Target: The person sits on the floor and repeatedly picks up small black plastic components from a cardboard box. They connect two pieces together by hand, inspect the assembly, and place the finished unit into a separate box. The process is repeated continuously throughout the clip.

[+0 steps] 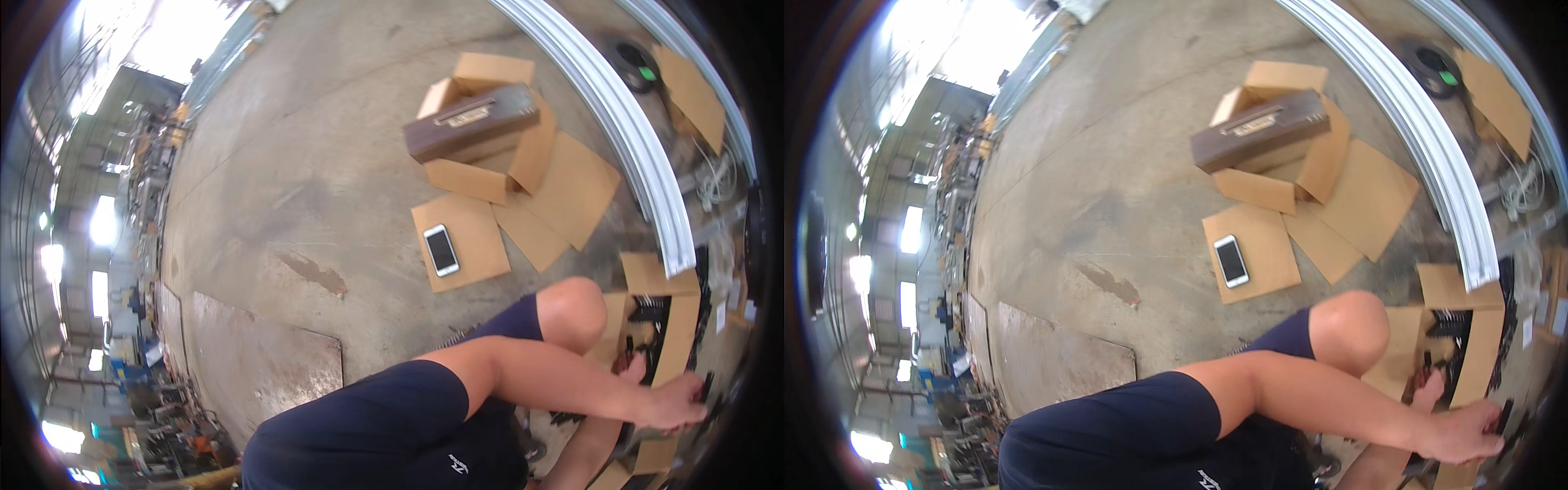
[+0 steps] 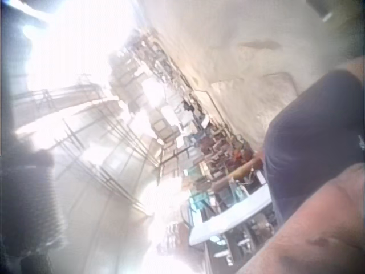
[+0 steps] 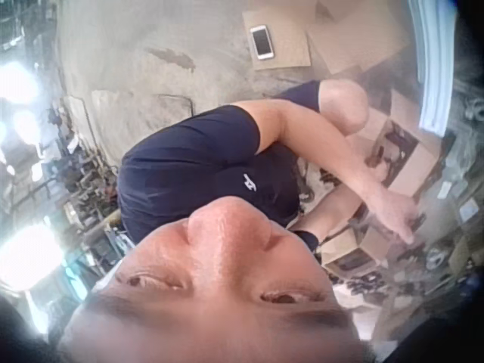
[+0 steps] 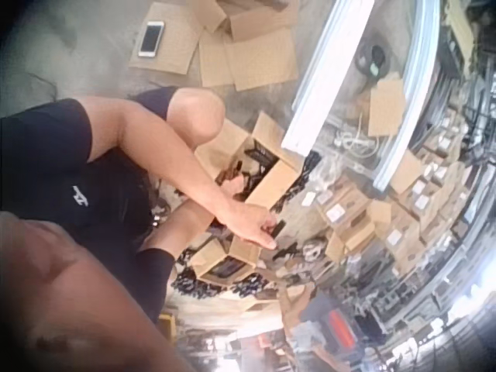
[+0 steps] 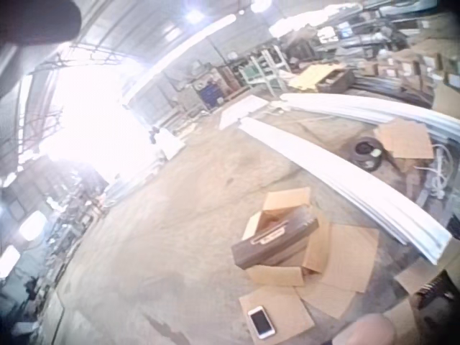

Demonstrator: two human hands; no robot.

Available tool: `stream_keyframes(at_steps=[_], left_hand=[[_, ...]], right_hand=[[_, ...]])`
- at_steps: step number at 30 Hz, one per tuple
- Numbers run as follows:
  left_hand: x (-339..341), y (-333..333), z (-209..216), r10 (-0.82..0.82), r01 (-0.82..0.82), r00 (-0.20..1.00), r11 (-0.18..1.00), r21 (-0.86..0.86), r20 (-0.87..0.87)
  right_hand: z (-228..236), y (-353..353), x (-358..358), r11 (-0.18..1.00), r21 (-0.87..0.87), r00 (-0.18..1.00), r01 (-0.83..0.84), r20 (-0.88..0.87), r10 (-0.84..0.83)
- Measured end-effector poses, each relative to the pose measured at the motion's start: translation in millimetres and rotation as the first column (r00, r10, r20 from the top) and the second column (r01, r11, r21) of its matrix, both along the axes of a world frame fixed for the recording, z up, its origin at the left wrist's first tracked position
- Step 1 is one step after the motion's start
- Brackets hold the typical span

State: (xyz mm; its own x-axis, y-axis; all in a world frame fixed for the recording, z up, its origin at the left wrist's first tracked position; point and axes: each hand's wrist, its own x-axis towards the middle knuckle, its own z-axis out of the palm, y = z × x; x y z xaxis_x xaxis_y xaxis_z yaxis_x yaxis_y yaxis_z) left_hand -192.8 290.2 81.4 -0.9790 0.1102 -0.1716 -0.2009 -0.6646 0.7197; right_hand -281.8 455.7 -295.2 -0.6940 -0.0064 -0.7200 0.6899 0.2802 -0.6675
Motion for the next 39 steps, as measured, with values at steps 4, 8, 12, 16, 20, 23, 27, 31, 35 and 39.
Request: stream_keyframes(at_steps=[4, 8, 12, 16, 20, 23, 27, 31, 35, 39], left_hand=[[-3, -6, -10, 0.0, 0.0, 1.0, 1.0, 0.016, -0.028], [-10, -12, -11, 0.044, -0.044, 0.999, 0.999, -0.02, 0.002], [-36, 16, -52, 0.375, -0.378, 0.924, 0.859, -0.346, -0.08], [-33, 21, -45, 0.167, -0.145, 0.982, 0.964, -0.223, 0.086], [1, 43, -46, -0.116, 0.147, 0.98, 0.969, -0.196, 0.163], [14, 71, -47, -0.246, 0.26, 0.963, 0.956, -0.135, 0.11], [23, 98, -67, -0.412, 0.431, 0.9, 0.891, -0.142, 0.141], [30, 125, -105, -0.451, 0.451, 0.892, 0.892, -0.017, 0.039], [47, 122, -77, -0.521, 0.52, 0.853, 0.85, -0.086, 0.005], [52, 122, -82, -0.446, 0.461, 0.886, 0.879, -0.121, 0.129]], right_hand=[[8, 7, 7, 0.991, -0.118, 0.997, 0.066, 0.035, -0.062], [36, 36, 9, 0.932, -0.313, 0.983, 0.184, 0.053, -0.176], [84, 76, 5, 0.737, -0.656, 0.982, 0.161, 0.03, -0.187], [198, 122, 26, 0.546, -0.836, 0.978, -0.058, -0.156, -0.135], [247, 141, 59, 0.682, -0.697, 0.912, -0.22, -0.396, -0.111], [280, 145, 106, 0.625, -0.729, 0.893, -0.279, -0.437, -0.111], [265, 144, 131, 0.689, -0.721, 0.833, 0.073, -0.336, -0.44], [291, 134, 150, 0.685, -0.725, 0.843, 0.073, -0.322, -0.431], [277, 149, 162, 0.672, -0.696, 0.802, 0.253, -0.239, -0.548], [269, 129, 164, 0.901, -0.262, 0.733, 0.345, -0.524, -0.433]])
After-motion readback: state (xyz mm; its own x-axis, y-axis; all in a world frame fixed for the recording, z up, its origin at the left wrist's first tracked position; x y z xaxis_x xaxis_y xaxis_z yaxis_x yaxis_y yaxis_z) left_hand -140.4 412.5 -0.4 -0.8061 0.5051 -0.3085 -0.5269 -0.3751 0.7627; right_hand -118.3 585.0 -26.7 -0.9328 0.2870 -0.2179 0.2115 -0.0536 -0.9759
